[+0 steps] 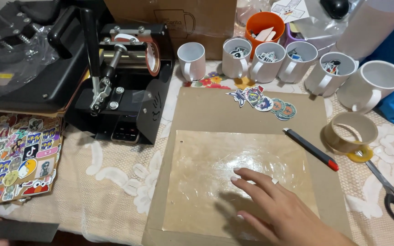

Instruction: The person applies masking tape to the back of several stickers and cuts them into circular shapes using scissors. They work on a table with a heat press machine and mugs visible in the background.

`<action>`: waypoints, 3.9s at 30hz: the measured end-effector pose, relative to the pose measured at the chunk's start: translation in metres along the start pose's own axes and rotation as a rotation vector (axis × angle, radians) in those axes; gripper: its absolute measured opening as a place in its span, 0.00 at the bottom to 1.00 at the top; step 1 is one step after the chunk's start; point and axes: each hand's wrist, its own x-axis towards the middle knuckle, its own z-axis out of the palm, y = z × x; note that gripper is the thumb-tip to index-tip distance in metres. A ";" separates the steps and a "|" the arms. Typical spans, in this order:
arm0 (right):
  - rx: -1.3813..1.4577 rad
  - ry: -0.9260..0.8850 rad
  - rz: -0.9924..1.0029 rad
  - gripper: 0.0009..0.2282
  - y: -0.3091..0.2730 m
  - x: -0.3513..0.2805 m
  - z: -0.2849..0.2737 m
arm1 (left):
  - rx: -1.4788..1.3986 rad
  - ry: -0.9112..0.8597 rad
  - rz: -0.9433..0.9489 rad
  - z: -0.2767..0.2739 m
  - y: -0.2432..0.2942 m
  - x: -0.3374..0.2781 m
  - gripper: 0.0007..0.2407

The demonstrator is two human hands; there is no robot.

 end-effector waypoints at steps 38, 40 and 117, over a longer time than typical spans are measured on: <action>0.212 0.878 0.569 0.17 0.103 -0.092 -0.249 | 0.855 -1.198 1.523 0.252 0.137 -0.420 0.50; 0.162 0.828 0.555 0.14 0.108 -0.106 -0.266 | 0.822 -1.112 1.551 0.250 0.116 -0.406 0.51; -0.386 0.205 0.325 0.16 0.122 -0.008 -0.021 | 0.998 -0.877 0.910 0.215 0.216 -0.322 0.20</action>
